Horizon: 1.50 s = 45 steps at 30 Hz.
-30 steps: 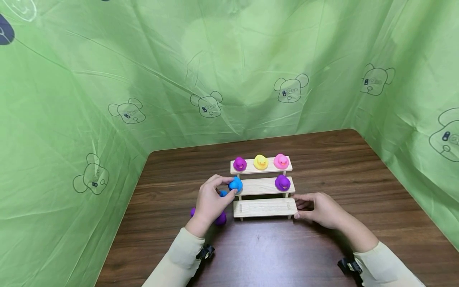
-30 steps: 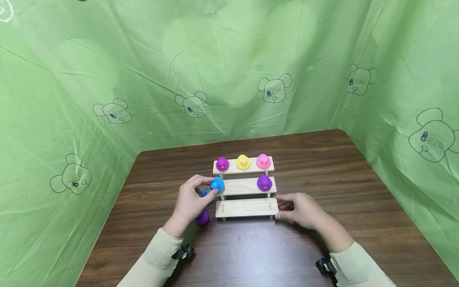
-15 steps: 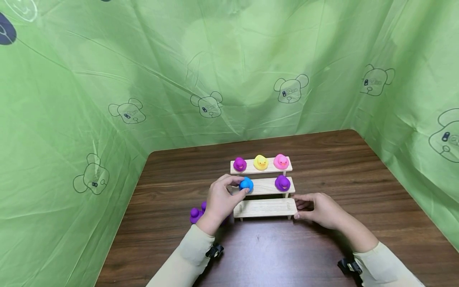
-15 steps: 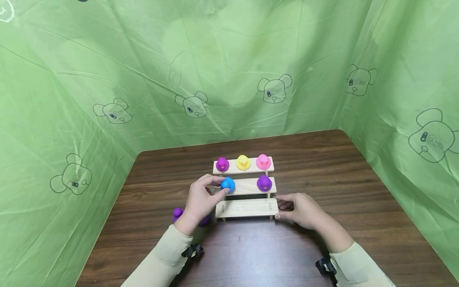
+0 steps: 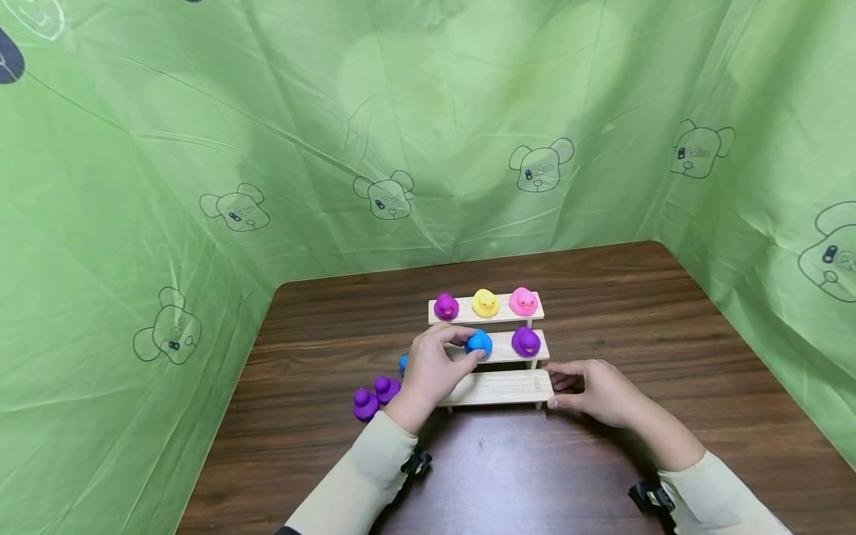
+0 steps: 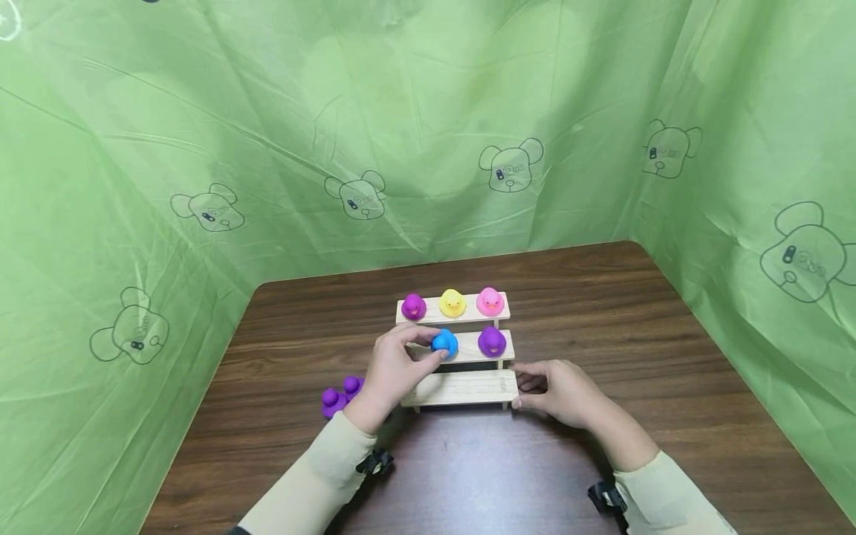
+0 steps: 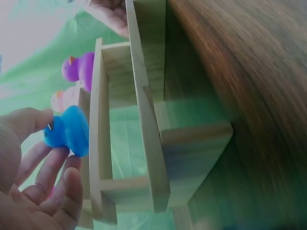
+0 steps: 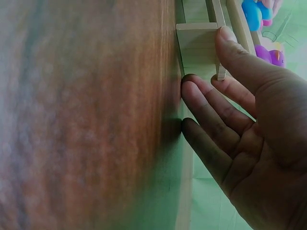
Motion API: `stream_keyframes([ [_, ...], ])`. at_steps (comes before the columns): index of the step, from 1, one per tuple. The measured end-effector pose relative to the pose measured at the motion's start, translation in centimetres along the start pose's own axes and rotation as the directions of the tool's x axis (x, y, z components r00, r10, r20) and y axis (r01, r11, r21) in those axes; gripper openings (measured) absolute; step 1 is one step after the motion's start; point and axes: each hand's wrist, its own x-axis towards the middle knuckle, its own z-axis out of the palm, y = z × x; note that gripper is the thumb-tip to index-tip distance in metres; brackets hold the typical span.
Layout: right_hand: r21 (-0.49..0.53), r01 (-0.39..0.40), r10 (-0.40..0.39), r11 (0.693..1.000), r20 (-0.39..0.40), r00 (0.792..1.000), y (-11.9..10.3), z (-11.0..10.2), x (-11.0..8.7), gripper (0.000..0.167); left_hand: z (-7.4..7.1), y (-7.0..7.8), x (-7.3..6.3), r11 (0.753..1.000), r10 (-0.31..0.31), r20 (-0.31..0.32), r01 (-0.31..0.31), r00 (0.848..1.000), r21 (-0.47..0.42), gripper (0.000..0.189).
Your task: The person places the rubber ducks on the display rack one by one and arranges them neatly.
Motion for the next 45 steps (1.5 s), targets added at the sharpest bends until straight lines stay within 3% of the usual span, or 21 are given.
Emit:
stream_keyframes([
  [10, 0.005, 0.000, 0.000, 1.000, 0.010, 1.000, 0.0, 0.0, 0.0, 0.065, 1.2, 0.7, 0.6, 0.998, -0.007, 0.013, 0.006, 1.000, 0.056, 0.028],
  [20, -0.001, -0.013, 0.013, 1.000, 0.006, 1.000, -0.1, 0.0, 0.0, 0.063, 1.8, 0.8, 0.7, 0.999, -0.023, 0.027, 0.021, 0.999, 0.042, 0.028],
  [45, -0.001, -0.019, 0.019, 1.000, 0.012, 1.000, 0.0, -0.1, 0.1, 0.065, 2.1, 0.9, 1.0, 0.998, -0.041, 0.051, 0.038, 0.998, 0.052, 0.028],
])
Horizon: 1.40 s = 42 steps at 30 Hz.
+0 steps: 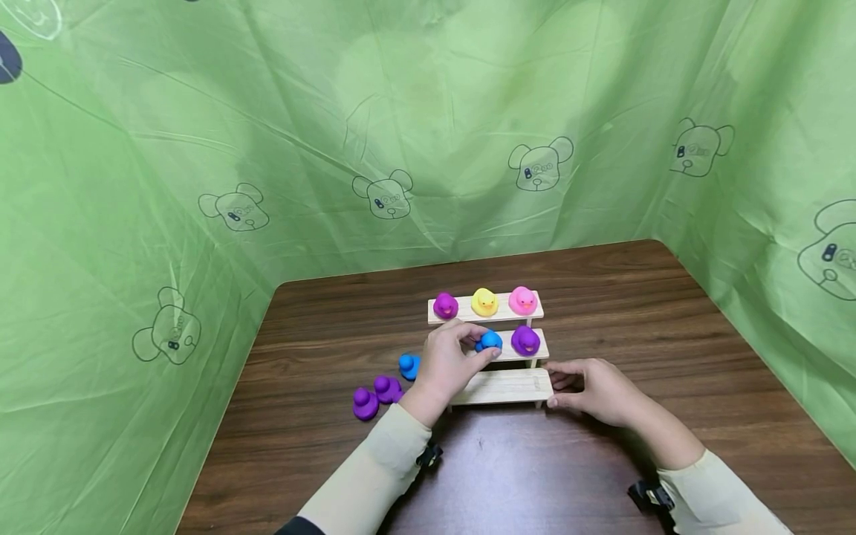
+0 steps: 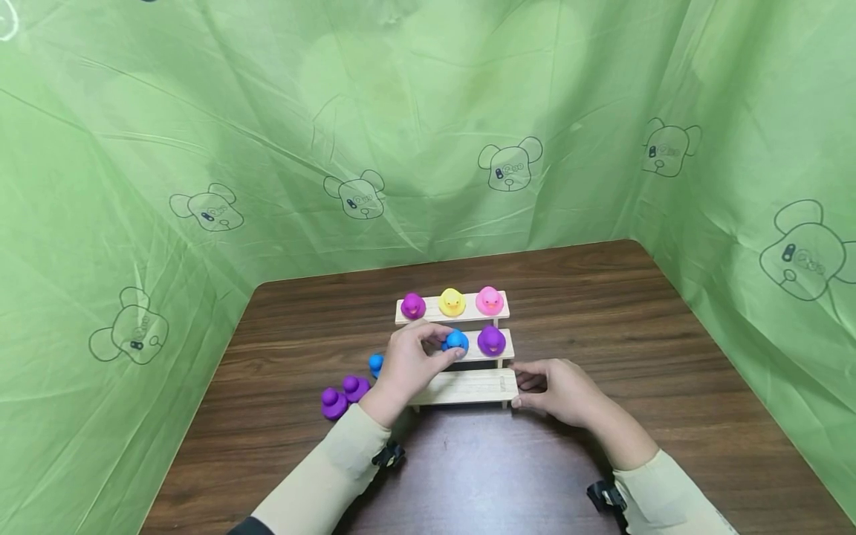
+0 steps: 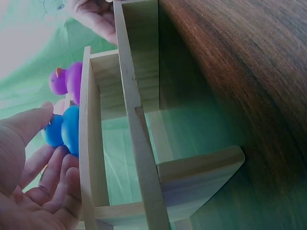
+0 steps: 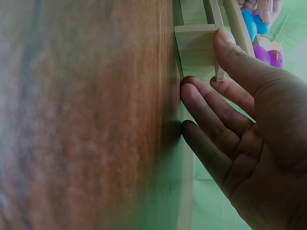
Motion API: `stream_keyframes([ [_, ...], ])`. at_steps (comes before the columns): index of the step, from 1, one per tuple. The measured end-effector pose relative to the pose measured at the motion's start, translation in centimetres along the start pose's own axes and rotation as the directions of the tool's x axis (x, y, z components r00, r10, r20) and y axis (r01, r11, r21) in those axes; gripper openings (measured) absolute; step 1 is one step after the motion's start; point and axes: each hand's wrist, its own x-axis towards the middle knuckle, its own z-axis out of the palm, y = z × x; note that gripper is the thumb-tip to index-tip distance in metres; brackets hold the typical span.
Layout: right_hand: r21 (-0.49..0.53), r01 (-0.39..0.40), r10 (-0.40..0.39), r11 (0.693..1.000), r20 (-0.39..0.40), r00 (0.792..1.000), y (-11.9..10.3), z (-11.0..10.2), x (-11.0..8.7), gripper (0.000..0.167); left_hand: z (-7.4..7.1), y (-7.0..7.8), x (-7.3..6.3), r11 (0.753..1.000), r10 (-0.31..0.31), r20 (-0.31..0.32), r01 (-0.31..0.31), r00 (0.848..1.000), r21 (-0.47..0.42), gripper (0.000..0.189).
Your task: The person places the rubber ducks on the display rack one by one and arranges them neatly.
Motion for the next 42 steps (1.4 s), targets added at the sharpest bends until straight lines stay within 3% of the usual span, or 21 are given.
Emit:
stream_keyframes([
  [18, -0.012, 0.007, -0.007, 1.000, -0.002, 1.000, 0.0, 0.1, 0.0, 0.065, -0.9, 0.0, -0.1, 0.999, 0.036, -0.009, -0.036, 0.999, -0.021, 0.031],
  [29, -0.005, 0.020, -0.020, 1.000, -0.003, 1.000, -0.1, 0.0, 0.0, 0.065, -3.3, -0.6, -0.9, 0.996, 0.067, -0.022, -0.068, 0.998, -0.060, 0.034],
  [42, 0.009, 0.017, -0.017, 1.000, -0.007, 1.000, -0.1, 0.1, 0.0, 0.065, -6.5, -3.1, -2.0, 0.995, 0.040, -0.036, -0.043, 0.999, -0.093, 0.029],
])
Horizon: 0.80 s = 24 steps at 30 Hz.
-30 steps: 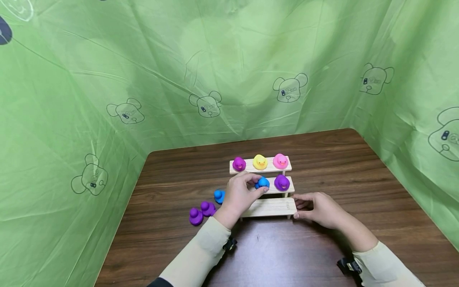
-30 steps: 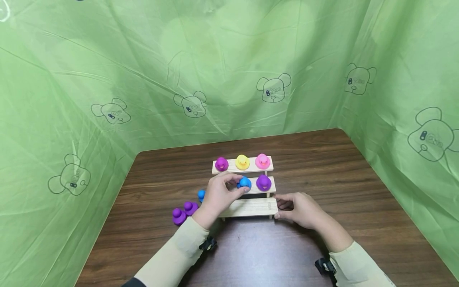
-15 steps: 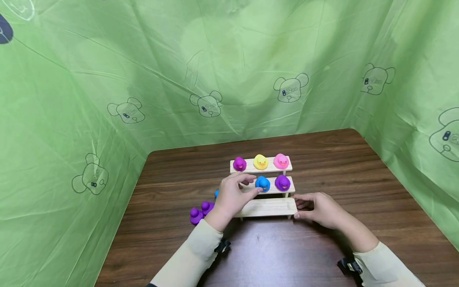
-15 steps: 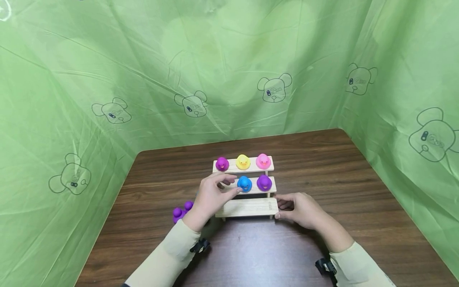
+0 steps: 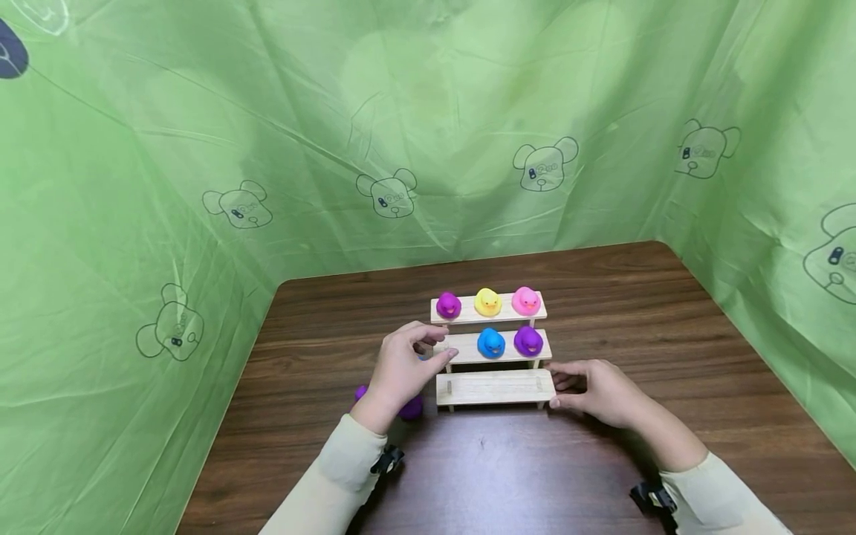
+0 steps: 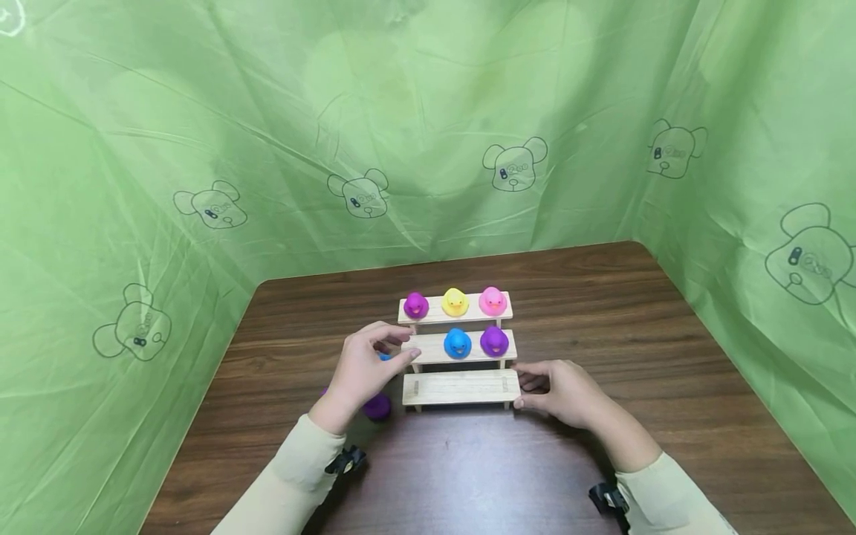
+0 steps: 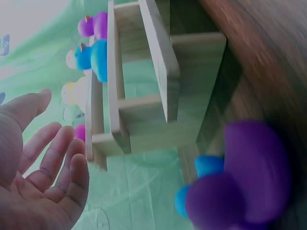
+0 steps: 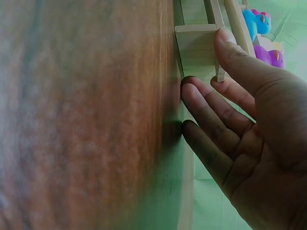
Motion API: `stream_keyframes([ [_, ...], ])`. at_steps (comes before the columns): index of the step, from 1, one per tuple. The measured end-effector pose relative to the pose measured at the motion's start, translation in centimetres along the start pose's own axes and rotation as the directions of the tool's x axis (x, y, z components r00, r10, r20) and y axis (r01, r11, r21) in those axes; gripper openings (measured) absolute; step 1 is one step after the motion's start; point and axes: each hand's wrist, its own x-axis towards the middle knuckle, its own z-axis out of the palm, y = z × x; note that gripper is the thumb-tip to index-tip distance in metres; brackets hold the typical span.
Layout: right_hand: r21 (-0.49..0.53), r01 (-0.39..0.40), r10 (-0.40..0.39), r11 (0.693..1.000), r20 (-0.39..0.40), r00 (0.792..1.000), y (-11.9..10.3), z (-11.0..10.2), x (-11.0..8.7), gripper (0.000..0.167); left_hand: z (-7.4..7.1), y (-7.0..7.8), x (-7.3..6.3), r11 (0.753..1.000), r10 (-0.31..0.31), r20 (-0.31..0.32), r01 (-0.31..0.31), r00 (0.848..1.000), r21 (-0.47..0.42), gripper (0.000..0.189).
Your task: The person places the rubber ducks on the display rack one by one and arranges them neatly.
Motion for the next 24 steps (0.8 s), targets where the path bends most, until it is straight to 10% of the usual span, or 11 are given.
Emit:
stream_keyframes([
  [24, -0.007, 0.010, -0.010, 1.000, -0.005, 1.000, 0.1, -0.1, -0.1, 0.064, -8.6, -7.2, -4.4, 0.967, -0.234, 0.059, 0.226, 0.970, 0.119, 0.022],
])
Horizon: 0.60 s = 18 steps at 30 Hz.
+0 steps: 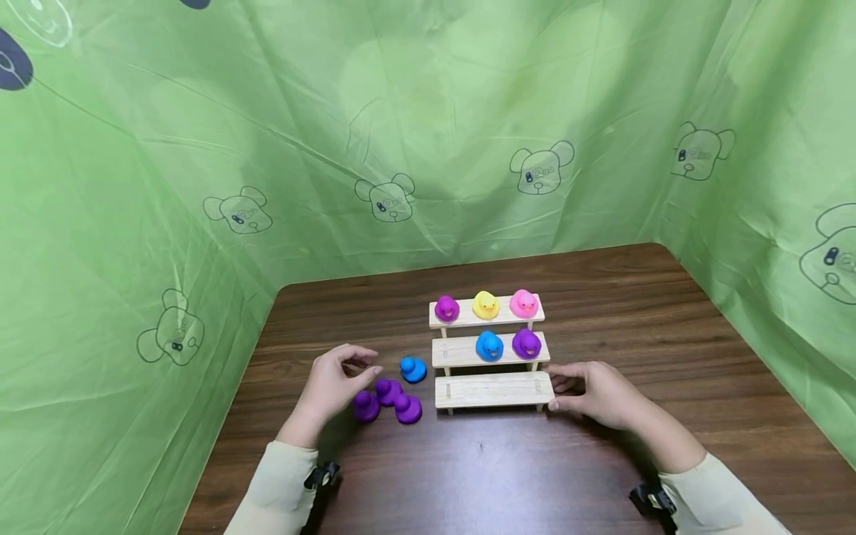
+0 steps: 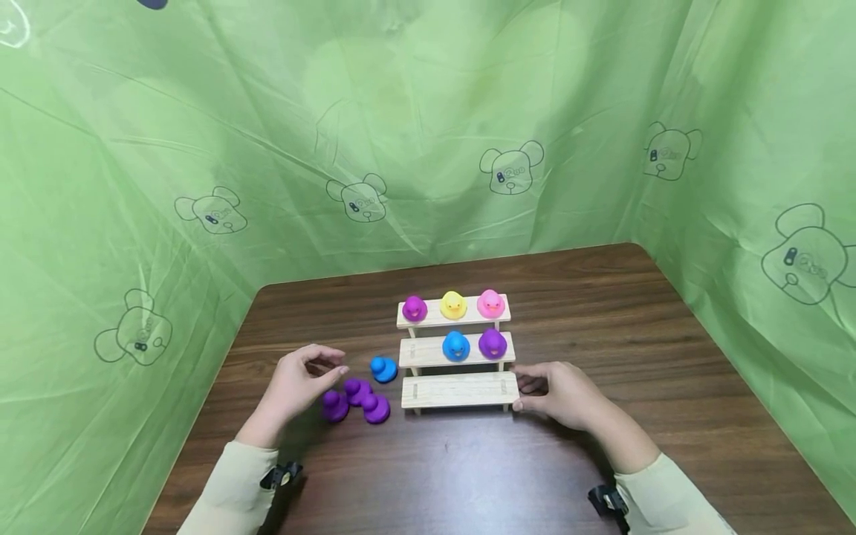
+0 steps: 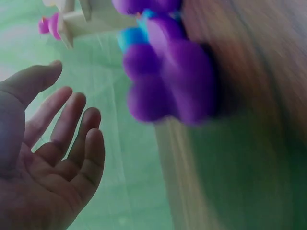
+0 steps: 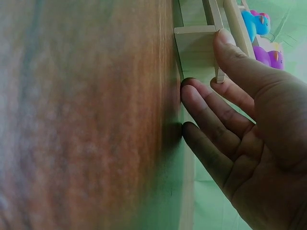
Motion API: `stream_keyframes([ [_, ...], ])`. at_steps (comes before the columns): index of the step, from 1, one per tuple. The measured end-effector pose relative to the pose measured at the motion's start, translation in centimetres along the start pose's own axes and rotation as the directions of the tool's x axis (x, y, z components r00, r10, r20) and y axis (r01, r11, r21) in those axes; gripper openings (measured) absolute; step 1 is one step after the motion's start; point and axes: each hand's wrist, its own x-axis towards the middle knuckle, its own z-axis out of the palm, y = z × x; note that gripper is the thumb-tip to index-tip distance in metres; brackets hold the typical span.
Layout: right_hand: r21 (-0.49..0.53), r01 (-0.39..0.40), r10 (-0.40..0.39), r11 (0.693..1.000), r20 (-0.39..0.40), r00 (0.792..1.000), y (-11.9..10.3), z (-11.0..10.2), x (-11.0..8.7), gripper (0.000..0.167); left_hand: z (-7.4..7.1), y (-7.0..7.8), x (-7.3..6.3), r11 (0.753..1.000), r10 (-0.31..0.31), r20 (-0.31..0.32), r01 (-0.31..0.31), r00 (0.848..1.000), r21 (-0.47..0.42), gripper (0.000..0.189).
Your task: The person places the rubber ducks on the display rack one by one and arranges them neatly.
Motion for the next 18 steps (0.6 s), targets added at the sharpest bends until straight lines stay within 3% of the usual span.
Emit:
stream_keyframes([
  [8, -0.011, -0.006, 0.006, 1.000, 0.003, 1.000, -0.2, -0.1, 0.1, 0.064, -1.2, -3.4, -1.8, 0.997, -0.075, 0.124, 0.078, 0.989, -0.021, 0.033],
  [13, -0.009, 0.000, 0.000, 1.000, 0.005, 1.000, -0.2, -0.1, 0.1, 0.065, -1.5, -4.0, -2.6, 0.995, -0.097, 0.206, 0.101, 0.974, -0.011, 0.038],
  [18, -0.008, 0.004, -0.004, 1.000, 0.005, 1.000, -0.2, -0.1, 0.1, 0.064, -1.3, -4.4, -3.0, 0.997, -0.082, 0.236, 0.079, 0.968, 0.021, 0.034],
])
